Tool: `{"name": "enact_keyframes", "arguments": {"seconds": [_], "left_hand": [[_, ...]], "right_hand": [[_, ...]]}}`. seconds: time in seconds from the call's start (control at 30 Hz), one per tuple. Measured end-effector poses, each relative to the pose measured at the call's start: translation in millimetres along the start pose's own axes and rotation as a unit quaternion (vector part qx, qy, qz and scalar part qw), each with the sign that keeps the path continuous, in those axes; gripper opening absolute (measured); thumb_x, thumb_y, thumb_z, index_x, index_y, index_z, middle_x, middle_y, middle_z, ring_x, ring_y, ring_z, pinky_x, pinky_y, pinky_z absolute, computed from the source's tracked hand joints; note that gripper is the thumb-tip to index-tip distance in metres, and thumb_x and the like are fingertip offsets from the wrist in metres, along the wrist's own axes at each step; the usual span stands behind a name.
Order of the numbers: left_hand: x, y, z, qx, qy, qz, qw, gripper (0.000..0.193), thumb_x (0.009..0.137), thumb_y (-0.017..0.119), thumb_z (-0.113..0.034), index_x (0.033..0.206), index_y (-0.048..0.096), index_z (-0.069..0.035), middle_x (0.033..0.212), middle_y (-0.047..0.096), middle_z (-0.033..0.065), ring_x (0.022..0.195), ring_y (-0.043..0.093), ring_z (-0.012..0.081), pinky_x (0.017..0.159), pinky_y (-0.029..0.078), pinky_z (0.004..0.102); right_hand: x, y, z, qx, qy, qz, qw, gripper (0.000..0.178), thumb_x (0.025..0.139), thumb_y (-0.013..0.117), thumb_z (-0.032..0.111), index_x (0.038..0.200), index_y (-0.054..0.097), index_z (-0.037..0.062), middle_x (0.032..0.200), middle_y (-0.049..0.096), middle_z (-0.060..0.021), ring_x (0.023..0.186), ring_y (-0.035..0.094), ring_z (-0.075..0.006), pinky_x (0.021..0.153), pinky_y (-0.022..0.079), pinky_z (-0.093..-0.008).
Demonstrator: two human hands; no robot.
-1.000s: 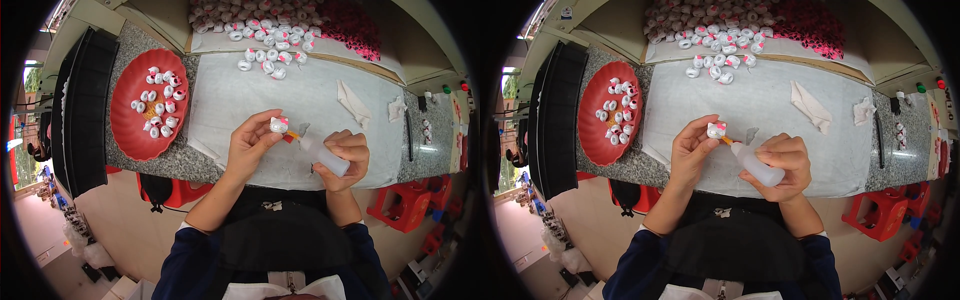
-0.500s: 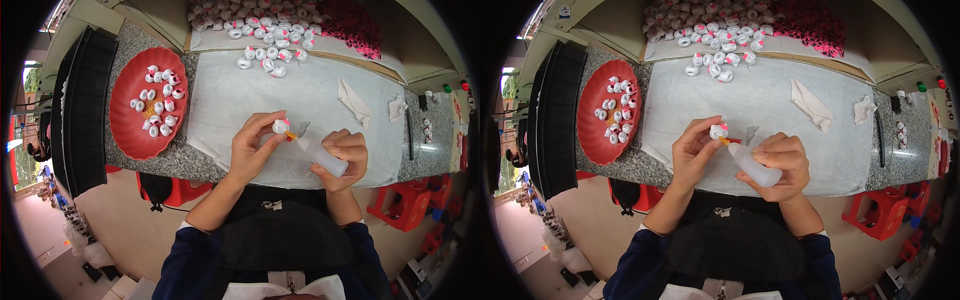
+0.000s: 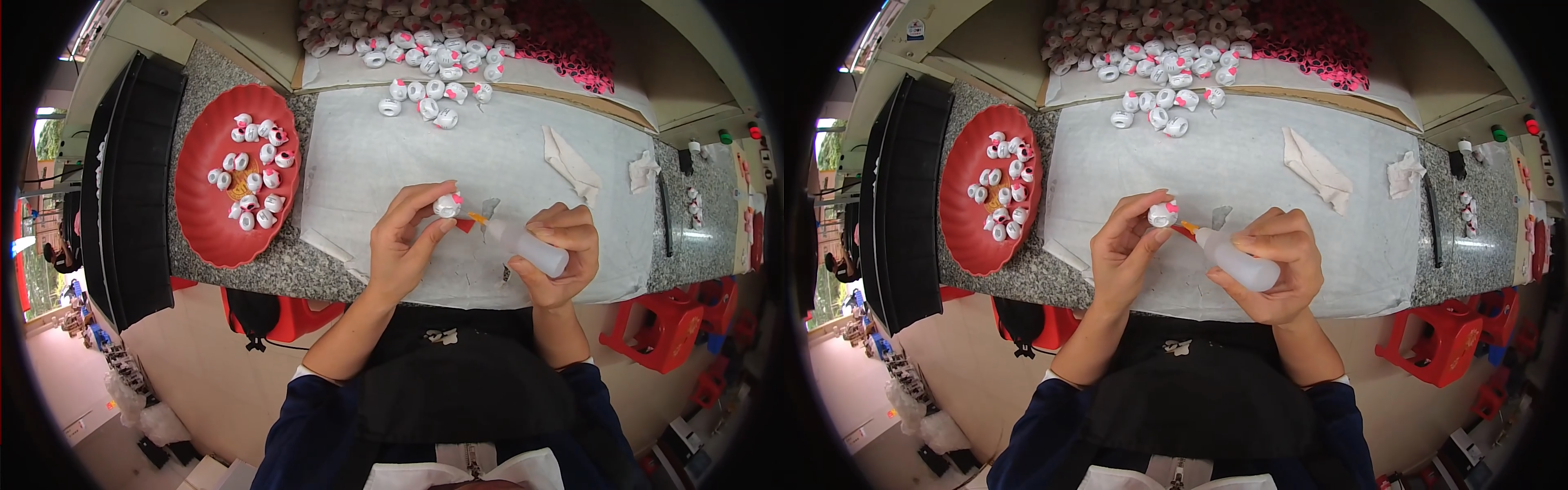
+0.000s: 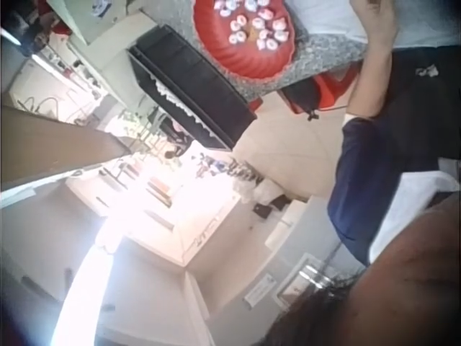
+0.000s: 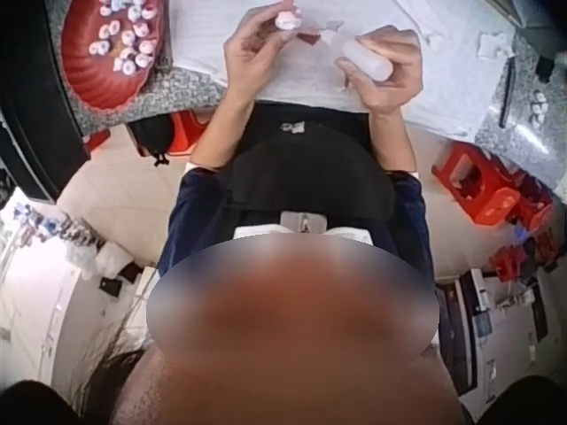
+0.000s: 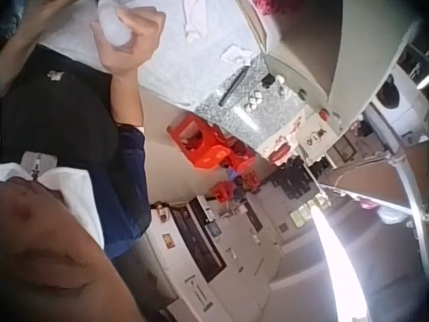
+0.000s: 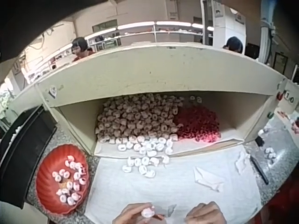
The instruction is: Gluing small pink bows onto white Hello Kitty toy heads at a factory workbench.
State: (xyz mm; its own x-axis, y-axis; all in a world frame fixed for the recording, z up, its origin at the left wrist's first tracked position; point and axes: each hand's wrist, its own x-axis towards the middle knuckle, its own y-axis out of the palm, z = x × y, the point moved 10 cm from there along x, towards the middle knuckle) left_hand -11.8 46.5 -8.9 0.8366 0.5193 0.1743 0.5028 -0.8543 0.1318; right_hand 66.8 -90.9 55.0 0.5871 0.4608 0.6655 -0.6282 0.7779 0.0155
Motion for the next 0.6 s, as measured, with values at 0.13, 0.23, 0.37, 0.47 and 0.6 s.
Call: {"name": "enact_keyframes", "arguments": {"seconds": [0.13,0.23,0.37,0.47,0.6], "left_hand": [[-2.6,-13.0,8.2,-0.089,-0.048,-0.053,0.993,0.035,0.073,0.052,0.007,0.106,0.047,0.002,0.102,0.048,0.0095,0.093,0.048,0.0151,0.082,0.040,0.0252],[-3.5,-18.7,10.4,-0.126,-0.053,-0.071,0.988,0.037,0.072,0.054,0.005,0.109,0.045,0.002,0.102,0.049,0.0095,0.094,0.048,0.0143,0.082,0.038,0.0243],[-5.9,-20.4,6.4,-0.136,-0.049,-0.071,0.987,0.037,0.073,0.054,0.005,0.109,0.045,0.002,0.102,0.049,0.0101,0.095,0.048,0.0141,0.082,0.038,0.0242],[-4.9,-17.9,6.5,-0.141,-0.054,-0.070,0.986,0.036,0.074,0.054,0.004,0.109,0.045,0.002,0.101,0.050,0.0092,0.094,0.048,0.0132,0.081,0.039,0.0233],[-4.5,-16.4,10.4,-0.134,-0.063,-0.064,0.987,0.036,0.074,0.054,0.003,0.109,0.046,0.001,0.098,0.051,0.0071,0.090,0.049,0.0114,0.079,0.039,0.0222]], "right_hand": [[8.0,-28.0,-18.8,0.009,0.106,-0.068,0.992,0.030,0.062,0.062,0.002,0.085,0.043,0.0023,0.080,0.044,-0.0074,0.065,0.048,-0.0164,0.057,0.044,-0.0271],[25.5,-44.4,-39.6,0.032,0.199,-0.056,0.978,0.030,0.064,0.058,-0.002,0.088,0.040,0.0018,0.085,0.044,-0.0079,0.072,0.051,-0.0176,0.059,0.046,-0.0263],[56.0,-53.3,-85.9,0.027,0.321,0.006,0.947,0.027,0.066,0.055,-0.003,0.086,0.039,0.0034,0.089,0.046,-0.0085,0.080,0.052,-0.0185,0.059,0.046,-0.0263],[81.9,-63.3,-128.0,-0.017,0.310,0.029,0.950,0.027,0.068,0.055,-0.001,0.090,0.041,0.0031,0.086,0.049,-0.0085,0.080,0.052,-0.0176,0.061,0.045,-0.0293],[123.5,-56.2,-134.8,-0.499,0.067,0.108,0.857,0.026,0.065,0.059,0.002,0.089,0.051,0.0039,0.080,0.053,-0.0113,0.075,0.054,-0.0244,0.063,0.043,-0.0341]]}}
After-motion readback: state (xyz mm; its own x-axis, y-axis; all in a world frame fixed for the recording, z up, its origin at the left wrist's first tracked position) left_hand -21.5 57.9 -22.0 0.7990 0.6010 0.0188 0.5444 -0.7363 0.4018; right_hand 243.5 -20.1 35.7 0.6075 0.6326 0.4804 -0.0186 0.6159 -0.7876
